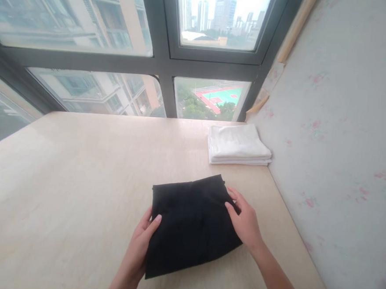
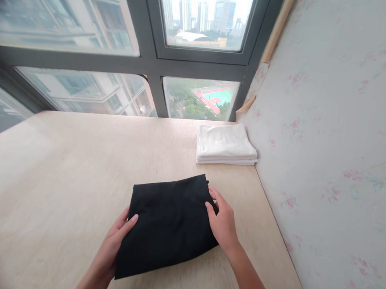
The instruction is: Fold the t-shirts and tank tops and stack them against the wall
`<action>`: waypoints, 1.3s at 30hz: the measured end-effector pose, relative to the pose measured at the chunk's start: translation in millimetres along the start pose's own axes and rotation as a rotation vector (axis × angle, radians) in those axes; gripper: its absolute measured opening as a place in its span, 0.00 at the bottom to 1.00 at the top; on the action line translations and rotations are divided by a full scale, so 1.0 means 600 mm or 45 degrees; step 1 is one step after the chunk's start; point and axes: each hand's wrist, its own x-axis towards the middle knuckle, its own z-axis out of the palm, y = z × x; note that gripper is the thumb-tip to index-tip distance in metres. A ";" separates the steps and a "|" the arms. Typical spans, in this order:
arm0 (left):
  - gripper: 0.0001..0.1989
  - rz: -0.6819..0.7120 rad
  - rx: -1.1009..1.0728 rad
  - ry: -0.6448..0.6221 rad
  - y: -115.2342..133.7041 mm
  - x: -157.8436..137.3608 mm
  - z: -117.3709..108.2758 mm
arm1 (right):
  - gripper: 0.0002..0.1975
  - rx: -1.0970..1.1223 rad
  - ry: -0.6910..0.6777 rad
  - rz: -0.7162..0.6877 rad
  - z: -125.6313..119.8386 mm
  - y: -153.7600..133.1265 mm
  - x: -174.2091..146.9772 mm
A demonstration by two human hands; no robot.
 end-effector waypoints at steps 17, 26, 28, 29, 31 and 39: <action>0.22 0.510 0.757 -0.429 0.198 0.348 0.417 | 0.19 -1.007 0.177 0.006 -0.226 0.021 0.463; 0.34 0.927 1.467 -0.212 0.170 0.352 0.429 | 0.23 -1.162 0.052 -0.199 -0.148 0.068 0.468; 0.31 1.114 1.560 -0.281 0.170 0.345 0.469 | 0.25 -1.166 -0.015 -0.394 -0.127 0.057 0.489; 0.28 1.188 1.600 -0.331 0.165 0.344 0.491 | 0.26 -1.168 -0.078 -0.457 -0.115 0.053 0.499; 0.24 1.276 1.677 -0.420 0.150 0.349 0.529 | 0.26 -1.172 -0.213 -0.456 -0.096 0.055 0.515; 0.24 1.216 1.847 -0.449 0.112 0.392 0.523 | 0.25 -1.193 -0.210 -0.215 -0.128 0.123 0.539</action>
